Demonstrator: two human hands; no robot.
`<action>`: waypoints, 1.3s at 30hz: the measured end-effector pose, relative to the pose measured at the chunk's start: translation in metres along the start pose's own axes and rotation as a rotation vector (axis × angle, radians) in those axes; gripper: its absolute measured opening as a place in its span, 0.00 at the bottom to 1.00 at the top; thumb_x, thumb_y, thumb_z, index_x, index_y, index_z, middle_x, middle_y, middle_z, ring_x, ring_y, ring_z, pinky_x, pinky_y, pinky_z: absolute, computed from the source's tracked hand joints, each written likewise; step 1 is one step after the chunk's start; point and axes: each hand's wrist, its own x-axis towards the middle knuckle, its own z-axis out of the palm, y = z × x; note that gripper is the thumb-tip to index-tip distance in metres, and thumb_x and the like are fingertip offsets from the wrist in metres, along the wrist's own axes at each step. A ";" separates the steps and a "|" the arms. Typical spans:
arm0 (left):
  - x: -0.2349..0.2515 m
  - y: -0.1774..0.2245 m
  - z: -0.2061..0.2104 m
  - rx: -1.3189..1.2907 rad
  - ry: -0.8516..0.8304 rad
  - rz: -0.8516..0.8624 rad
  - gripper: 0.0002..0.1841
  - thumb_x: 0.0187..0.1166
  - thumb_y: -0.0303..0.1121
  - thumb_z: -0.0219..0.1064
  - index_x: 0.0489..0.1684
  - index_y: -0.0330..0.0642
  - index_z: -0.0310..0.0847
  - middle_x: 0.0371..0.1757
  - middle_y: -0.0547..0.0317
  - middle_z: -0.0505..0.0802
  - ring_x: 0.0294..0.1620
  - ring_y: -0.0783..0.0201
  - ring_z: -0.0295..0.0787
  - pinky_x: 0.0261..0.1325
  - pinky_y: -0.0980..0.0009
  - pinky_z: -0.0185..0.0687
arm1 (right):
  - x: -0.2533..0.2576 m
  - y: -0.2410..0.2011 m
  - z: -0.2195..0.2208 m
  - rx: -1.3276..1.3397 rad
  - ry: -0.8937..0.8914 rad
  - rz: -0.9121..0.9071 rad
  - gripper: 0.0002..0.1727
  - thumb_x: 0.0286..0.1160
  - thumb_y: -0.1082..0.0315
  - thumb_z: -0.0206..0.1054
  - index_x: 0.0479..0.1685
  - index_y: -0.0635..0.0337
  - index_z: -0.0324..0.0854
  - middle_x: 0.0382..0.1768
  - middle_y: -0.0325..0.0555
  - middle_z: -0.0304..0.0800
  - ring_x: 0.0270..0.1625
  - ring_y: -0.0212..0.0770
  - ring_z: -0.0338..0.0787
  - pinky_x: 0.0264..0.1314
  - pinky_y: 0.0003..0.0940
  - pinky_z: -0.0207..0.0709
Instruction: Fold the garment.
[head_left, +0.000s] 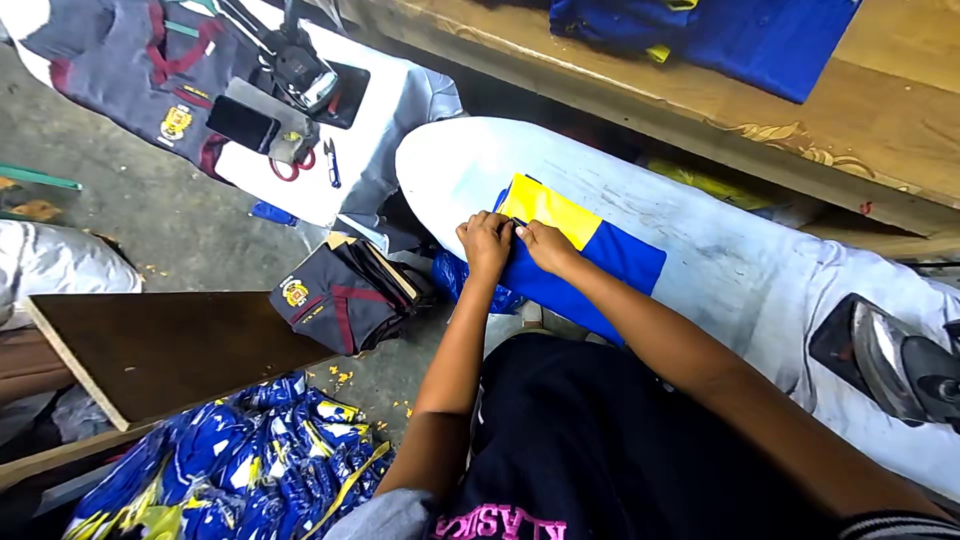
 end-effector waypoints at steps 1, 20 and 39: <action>0.000 0.000 0.000 -0.004 0.007 0.002 0.08 0.79 0.30 0.70 0.43 0.34 0.93 0.46 0.42 0.95 0.55 0.41 0.89 0.67 0.37 0.67 | 0.000 0.001 -0.001 0.005 0.002 0.000 0.27 0.98 0.52 0.41 0.59 0.70 0.76 0.50 0.67 0.87 0.59 0.64 0.88 0.60 0.62 0.77; -0.004 -0.003 0.006 0.059 0.111 0.149 0.06 0.75 0.28 0.73 0.36 0.35 0.93 0.40 0.43 0.95 0.48 0.44 0.91 0.66 0.38 0.69 | -0.009 -0.006 -0.010 -0.084 0.002 0.058 0.29 0.97 0.49 0.43 0.62 0.68 0.77 0.51 0.65 0.88 0.60 0.63 0.89 0.60 0.62 0.78; -0.005 -0.009 0.013 0.110 0.173 0.231 0.04 0.72 0.28 0.74 0.30 0.38 0.93 0.36 0.48 0.95 0.44 0.47 0.91 0.65 0.41 0.69 | -0.012 -0.021 -0.011 -0.320 0.011 0.113 0.29 0.97 0.50 0.43 0.66 0.67 0.78 0.54 0.65 0.90 0.63 0.64 0.90 0.60 0.62 0.80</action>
